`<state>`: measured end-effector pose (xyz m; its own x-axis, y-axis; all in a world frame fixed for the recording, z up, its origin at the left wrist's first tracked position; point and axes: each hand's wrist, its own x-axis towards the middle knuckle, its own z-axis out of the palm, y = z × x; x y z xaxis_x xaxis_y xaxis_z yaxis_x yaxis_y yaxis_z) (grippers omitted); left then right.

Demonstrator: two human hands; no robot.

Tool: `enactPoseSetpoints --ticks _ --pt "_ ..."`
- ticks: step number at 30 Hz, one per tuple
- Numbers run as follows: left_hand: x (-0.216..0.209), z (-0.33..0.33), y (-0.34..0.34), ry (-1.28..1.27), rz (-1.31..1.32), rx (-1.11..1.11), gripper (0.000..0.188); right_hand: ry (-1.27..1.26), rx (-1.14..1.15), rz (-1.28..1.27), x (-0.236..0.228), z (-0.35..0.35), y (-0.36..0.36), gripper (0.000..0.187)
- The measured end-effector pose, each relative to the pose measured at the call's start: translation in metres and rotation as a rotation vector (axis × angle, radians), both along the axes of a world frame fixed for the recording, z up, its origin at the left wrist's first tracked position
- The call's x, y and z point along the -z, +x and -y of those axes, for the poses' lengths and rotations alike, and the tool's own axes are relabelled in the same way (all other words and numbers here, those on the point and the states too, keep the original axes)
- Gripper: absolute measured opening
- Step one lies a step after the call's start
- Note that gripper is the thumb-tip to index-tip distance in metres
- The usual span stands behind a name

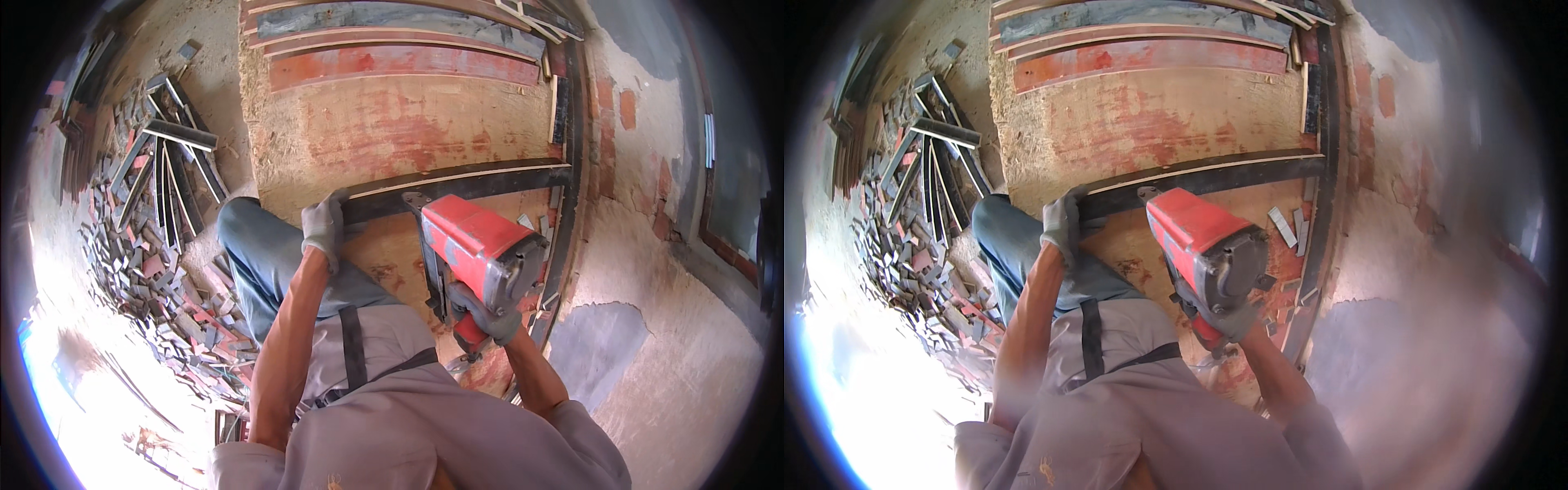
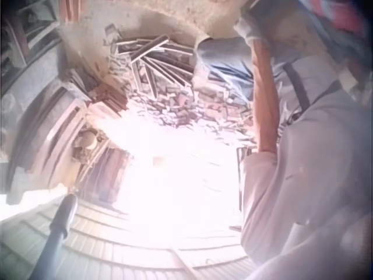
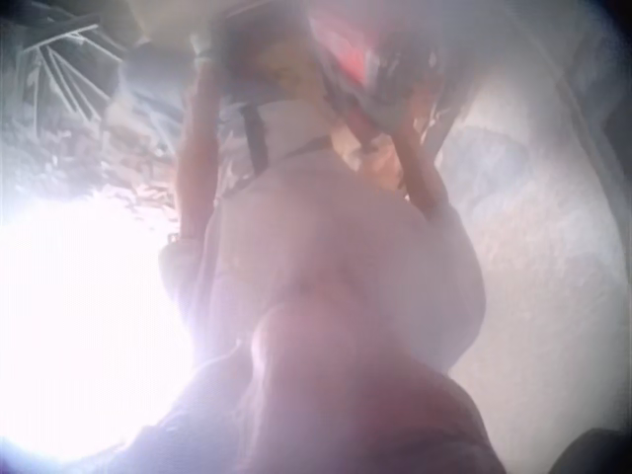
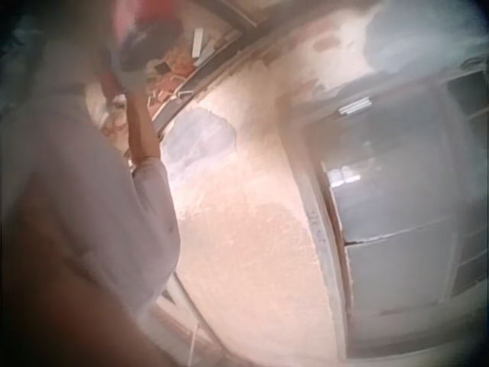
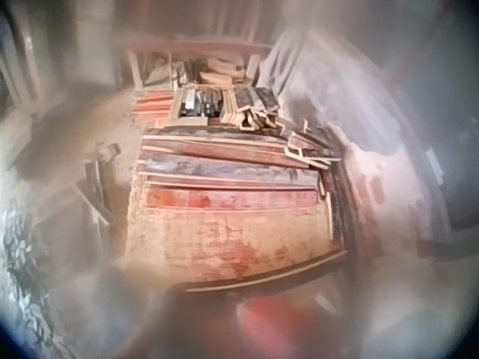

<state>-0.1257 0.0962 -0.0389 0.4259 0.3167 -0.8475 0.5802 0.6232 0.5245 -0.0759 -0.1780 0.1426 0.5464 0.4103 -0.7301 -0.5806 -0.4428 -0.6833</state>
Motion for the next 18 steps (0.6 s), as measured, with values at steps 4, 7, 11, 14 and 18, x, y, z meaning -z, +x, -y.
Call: enactPoseSetpoints --ticks 4,7,11,14,18 --pt "-0.044 0.011 0.024 -0.095 -0.173 -0.091 0.032 -0.043 -0.374 0.117 0.033 0.027 -0.009 0.023" --pt "-0.033 0.012 0.021 -0.116 -0.18 -0.104 0.03 -0.067 -0.151 0.079 0.014 -0.004 -0.008 0.021" --pt "0.041 0.01 -0.017 0.117 0.028 0.026 0.03 -0.052 -0.244 0.239 0.031 0.004 -0.014 0.023" --pt "-0.033 0.015 0.022 -0.121 -0.176 -0.097 0.033 -0.065 -0.097 0.274 0.009 -0.013 -0.011 0.025" --pt "-0.047 0.013 0.023 -0.137 -0.16 -0.108 0.032 -0.028 -0.175 0.066 0.014 -0.004 -0.013 0.026"
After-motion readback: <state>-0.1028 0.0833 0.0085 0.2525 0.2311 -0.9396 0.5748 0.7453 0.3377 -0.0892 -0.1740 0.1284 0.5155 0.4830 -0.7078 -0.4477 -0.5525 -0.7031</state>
